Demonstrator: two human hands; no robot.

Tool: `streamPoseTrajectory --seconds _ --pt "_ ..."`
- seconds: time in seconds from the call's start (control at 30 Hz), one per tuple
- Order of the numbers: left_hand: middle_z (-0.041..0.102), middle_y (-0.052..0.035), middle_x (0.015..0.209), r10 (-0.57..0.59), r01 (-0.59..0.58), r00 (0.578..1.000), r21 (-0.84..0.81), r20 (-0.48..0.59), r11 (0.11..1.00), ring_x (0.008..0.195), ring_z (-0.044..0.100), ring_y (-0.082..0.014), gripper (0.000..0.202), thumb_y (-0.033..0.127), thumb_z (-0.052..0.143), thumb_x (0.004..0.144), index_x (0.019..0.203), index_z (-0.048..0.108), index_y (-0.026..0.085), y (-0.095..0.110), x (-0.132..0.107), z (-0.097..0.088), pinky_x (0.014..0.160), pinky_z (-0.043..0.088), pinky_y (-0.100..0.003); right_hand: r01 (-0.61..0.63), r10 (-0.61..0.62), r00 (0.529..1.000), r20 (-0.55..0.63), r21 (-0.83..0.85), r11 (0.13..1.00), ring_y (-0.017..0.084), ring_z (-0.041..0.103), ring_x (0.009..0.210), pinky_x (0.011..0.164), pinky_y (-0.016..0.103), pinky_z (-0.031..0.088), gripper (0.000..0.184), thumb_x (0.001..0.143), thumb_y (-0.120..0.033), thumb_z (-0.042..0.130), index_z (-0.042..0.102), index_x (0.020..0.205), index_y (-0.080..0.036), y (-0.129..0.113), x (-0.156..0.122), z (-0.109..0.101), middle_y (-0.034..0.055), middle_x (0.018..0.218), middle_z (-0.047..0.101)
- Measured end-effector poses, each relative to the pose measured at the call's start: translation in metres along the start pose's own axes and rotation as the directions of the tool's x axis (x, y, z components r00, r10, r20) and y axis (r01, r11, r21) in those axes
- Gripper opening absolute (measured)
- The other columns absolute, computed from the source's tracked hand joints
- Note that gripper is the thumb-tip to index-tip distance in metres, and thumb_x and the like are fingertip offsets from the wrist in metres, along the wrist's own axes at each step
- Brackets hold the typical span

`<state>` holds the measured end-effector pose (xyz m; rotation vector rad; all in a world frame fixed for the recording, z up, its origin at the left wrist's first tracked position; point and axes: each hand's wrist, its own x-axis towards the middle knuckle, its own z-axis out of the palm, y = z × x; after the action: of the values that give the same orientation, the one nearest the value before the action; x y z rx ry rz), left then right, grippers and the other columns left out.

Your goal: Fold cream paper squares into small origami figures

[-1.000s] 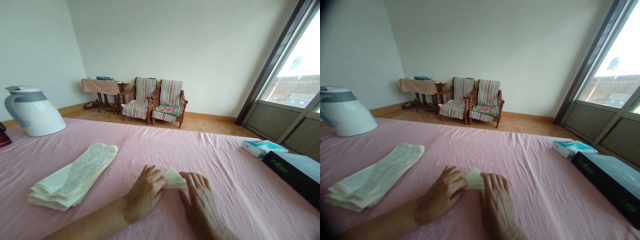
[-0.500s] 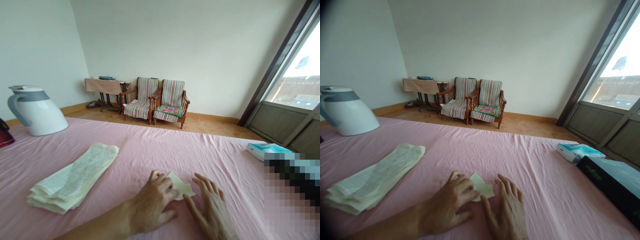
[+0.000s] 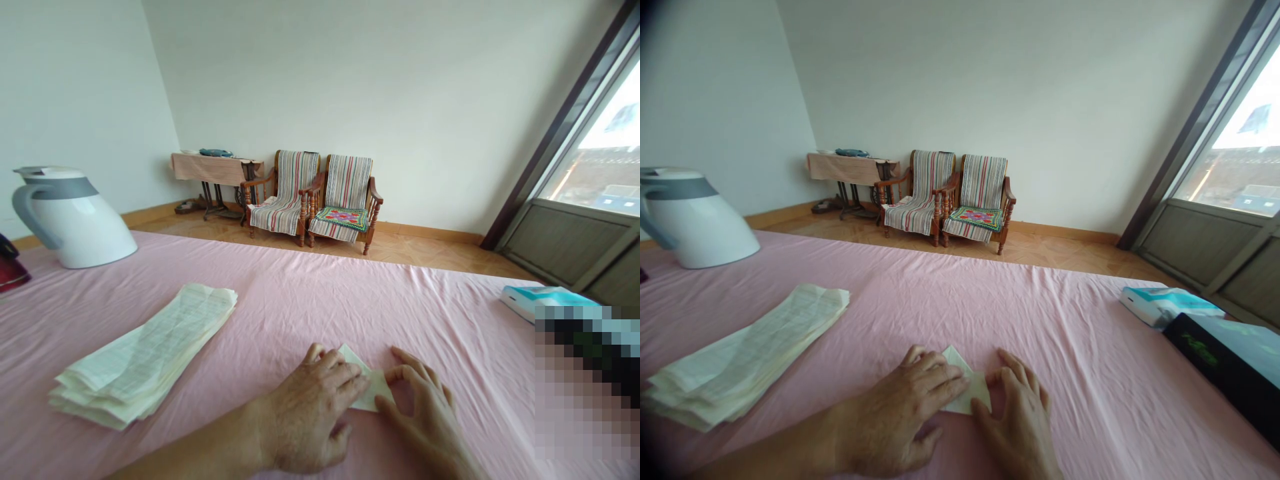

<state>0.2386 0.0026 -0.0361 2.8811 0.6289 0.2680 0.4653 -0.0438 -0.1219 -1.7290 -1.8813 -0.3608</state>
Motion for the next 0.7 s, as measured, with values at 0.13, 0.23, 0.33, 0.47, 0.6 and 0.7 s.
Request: streamPoseTrajectory --seconds 0.13,0.23,0.33,0.47,0.6,0.7 --pt "0.054 -0.0056 0.128 -0.012 0.012 1.000 -0.002 0.007 1.000 0.119 0.043 -0.0317 0.050 0.026 0.061 0.081 0.129 0.048 0.024 0.001 0.000 0.000 0.102 0.030 -0.051 -0.016 0.012 0.999 0.047 0.076 0.997 0.032 0.064 0.101 0.068 0.047 0.052 0.016 0.072 -0.033 0.061 0.066 0.087 -0.029 -0.004 0.001 -0.005 0.0083 0.117 0.065" --pt "0.054 -0.0059 0.130 -0.005 0.005 1.000 -0.017 0.001 1.000 0.119 0.043 -0.0313 0.049 0.024 0.058 0.082 0.130 0.048 0.023 0.001 -0.001 0.001 0.102 0.030 -0.051 -0.080 0.074 0.996 0.049 0.124 0.989 0.032 0.061 0.105 0.073 0.052 0.051 0.020 0.073 -0.027 0.058 0.066 0.091 -0.029 -0.011 0.000 -0.007 0.0064 0.119 0.064" --pt "0.054 -0.0058 0.132 0.003 -0.004 1.000 -0.029 -0.003 1.000 0.119 0.043 -0.0317 0.048 0.024 0.057 0.082 0.130 0.048 0.023 0.000 -0.002 0.001 0.101 0.029 -0.052 -0.100 0.097 0.995 0.031 0.139 0.985 0.031 0.060 0.107 0.079 0.053 0.050 0.026 0.074 -0.024 0.056 0.067 0.096 -0.030 -0.015 -0.003 -0.007 0.0056 0.119 0.064" --pt "0.052 -0.0039 0.135 0.004 -0.004 1.000 -0.033 0.001 0.999 0.121 0.042 -0.0312 0.048 0.024 0.056 0.083 0.130 0.048 0.024 0.000 -0.002 0.001 0.102 0.029 -0.051 -0.006 0.002 1.000 0.031 0.125 0.992 0.029 0.062 0.105 0.078 0.047 0.052 0.033 0.076 -0.026 0.057 0.067 0.107 -0.031 -0.011 -0.008 -0.007 0.0062 0.119 0.064" --pt "0.052 -0.0033 0.136 -0.005 0.005 1.000 -0.042 -0.001 0.999 0.120 0.043 -0.0308 0.050 0.024 0.056 0.083 0.132 0.046 0.025 -0.001 -0.003 0.002 0.102 0.028 -0.052 0.080 -0.084 0.995 0.052 0.070 0.994 0.029 0.061 0.108 0.081 0.045 0.052 0.039 0.079 -0.031 0.060 0.063 0.117 -0.034 -0.006 -0.012 -0.008 0.0050 0.122 0.062" --pt "0.052 -0.0041 0.136 -0.004 0.004 1.000 -0.050 -0.004 0.999 0.121 0.043 -0.0308 0.051 0.025 0.056 0.084 0.133 0.045 0.025 -0.001 -0.003 0.002 0.102 0.028 -0.052 0.121 -0.122 0.991 0.046 0.036 0.992 0.029 0.059 0.110 0.083 0.045 0.051 0.043 0.080 -0.039 0.062 0.061 0.122 -0.034 -0.009 -0.012 -0.012 0.0052 0.125 0.061"
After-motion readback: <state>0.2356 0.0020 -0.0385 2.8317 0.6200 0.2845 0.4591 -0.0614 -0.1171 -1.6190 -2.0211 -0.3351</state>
